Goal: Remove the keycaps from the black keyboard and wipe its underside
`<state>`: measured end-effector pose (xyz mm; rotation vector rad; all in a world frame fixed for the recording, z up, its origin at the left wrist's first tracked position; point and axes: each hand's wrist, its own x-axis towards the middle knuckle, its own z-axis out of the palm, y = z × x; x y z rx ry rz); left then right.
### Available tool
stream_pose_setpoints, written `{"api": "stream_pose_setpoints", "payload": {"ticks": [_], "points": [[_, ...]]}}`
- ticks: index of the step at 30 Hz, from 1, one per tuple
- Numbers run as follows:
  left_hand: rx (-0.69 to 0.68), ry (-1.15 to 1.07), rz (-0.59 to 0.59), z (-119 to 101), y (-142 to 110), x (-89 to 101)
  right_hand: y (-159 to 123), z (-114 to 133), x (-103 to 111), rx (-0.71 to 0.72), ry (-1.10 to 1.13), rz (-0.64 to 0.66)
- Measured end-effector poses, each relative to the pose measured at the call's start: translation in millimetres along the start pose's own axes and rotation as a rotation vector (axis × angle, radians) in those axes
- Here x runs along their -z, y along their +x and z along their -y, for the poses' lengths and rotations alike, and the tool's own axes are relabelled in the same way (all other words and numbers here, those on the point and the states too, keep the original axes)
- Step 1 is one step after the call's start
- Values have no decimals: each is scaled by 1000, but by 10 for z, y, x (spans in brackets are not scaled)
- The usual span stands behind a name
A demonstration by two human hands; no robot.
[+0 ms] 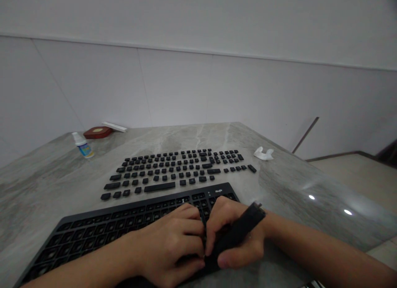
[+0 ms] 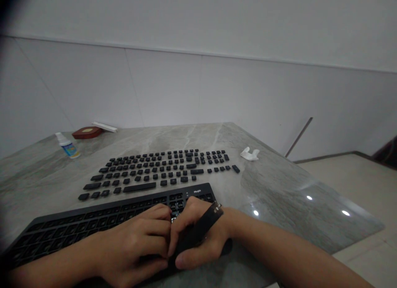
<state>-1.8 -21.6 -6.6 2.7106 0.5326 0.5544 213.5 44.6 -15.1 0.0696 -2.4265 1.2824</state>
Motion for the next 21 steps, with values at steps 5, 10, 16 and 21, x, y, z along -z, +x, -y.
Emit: {"api": "stream_pose_setpoints", "payload": {"ticks": [5, 10, 16, 21], "points": [[14, -35, 0, 31, -7, 16, 15, -7, -17, 17, 97, -43], [5, -35, 18, 31, 5, 31, 6, 6, -9, -20, 130, -17], [-8, -44, -9, 63, -15, -20, -54, -36, -13, -88, 150, 40], [-26, -87, -23, 105, -35, -70, -75, -71, -18, -110, 178, 77]]}}
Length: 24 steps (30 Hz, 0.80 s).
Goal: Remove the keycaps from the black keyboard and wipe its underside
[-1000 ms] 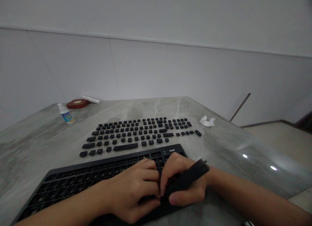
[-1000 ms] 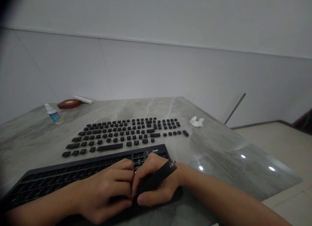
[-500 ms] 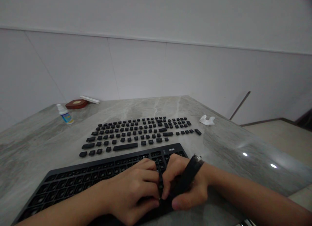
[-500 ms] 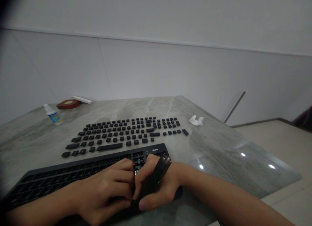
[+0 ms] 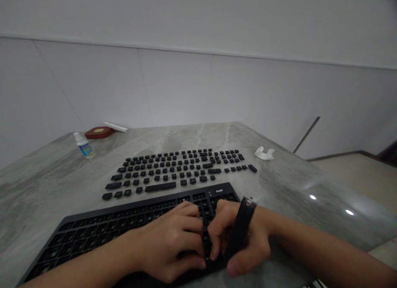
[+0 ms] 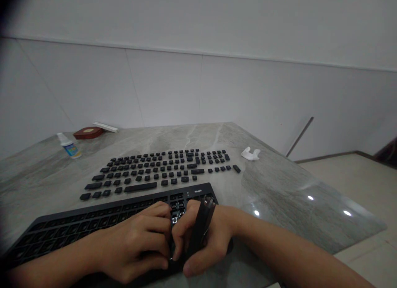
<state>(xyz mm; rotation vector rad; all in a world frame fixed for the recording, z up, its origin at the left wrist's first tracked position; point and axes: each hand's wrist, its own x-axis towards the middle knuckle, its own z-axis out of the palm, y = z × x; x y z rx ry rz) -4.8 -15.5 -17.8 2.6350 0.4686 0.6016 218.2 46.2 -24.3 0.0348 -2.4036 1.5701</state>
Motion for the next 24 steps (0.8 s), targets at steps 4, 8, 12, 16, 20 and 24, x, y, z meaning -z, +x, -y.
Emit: {"api": "stream_pose_setpoints", "payload": {"ticks": [4, 8, 12, 16, 20, 24], "points": [[10, 5, 6, -2, -1, 5, -4, 35, 19, -29, 39, 3], [2, 20, 5, -7, 2, 19, -12, 55, 38, -40, 64, 6], [24, 15, 9, -5, 0, 26, -15, 70, 37, -29, 83, 6], [54, 22, 18, -10, -11, 16, -17, 76, 27, -41, 77, -6], [73, 33, 39, -20, -9, 11, -25, 46, 20, -75, 55, 0], [93, 52, 37, -18, 0, 13, -19, 35, 23, -93, 31, 23]]}}
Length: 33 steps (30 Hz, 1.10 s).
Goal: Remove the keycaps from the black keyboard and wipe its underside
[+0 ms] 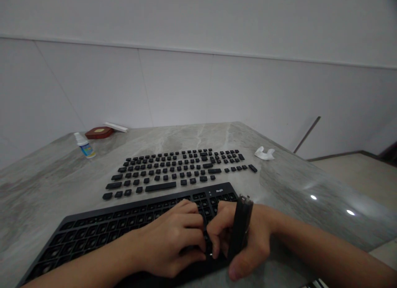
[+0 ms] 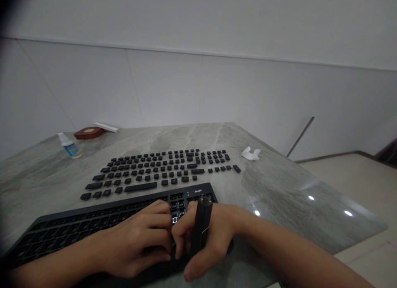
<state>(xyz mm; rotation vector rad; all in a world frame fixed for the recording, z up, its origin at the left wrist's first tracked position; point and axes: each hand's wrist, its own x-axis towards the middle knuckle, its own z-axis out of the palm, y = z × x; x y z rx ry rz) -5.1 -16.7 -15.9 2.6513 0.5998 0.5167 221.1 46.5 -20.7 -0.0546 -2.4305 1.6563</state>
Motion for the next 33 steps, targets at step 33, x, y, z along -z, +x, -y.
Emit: {"api": "stream_pose_setpoints", "payload": {"ticks": [33], "points": [[128, -48, -56, -9, 43, 7, 86, 93, -23, 129, -331, 76]]}}
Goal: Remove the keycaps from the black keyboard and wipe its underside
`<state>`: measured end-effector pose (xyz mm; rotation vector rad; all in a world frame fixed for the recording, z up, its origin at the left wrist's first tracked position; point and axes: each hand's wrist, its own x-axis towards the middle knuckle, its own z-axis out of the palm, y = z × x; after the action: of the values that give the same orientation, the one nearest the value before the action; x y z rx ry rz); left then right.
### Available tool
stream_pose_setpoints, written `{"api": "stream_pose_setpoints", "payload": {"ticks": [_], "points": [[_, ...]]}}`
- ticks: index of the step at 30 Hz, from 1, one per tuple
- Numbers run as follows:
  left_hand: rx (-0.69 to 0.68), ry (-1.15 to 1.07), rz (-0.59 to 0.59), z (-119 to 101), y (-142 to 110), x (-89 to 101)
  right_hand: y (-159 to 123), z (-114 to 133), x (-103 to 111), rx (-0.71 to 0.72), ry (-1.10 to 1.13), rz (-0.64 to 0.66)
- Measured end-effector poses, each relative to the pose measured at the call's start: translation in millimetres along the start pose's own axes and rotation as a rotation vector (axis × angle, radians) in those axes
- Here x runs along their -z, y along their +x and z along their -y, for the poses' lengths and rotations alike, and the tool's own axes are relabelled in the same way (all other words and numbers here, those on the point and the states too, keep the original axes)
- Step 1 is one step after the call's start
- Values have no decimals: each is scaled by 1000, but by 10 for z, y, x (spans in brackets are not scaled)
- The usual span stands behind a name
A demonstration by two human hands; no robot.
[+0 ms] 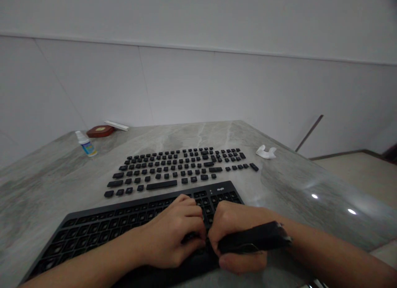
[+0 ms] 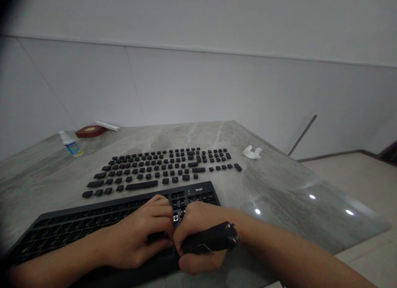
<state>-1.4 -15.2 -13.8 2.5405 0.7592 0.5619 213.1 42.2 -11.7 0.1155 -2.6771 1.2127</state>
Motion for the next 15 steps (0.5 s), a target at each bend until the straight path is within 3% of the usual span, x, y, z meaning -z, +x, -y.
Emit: {"api": "stream_pose_setpoints", "payload": {"ticks": [7, 15], "points": [[85, -57, -22, -26, 9, -11, 3, 15, 12, -26, 46, -56], [139, -90, -34, -27, -5, -31, -14, -157, -8, -65, 215, -78]]}}
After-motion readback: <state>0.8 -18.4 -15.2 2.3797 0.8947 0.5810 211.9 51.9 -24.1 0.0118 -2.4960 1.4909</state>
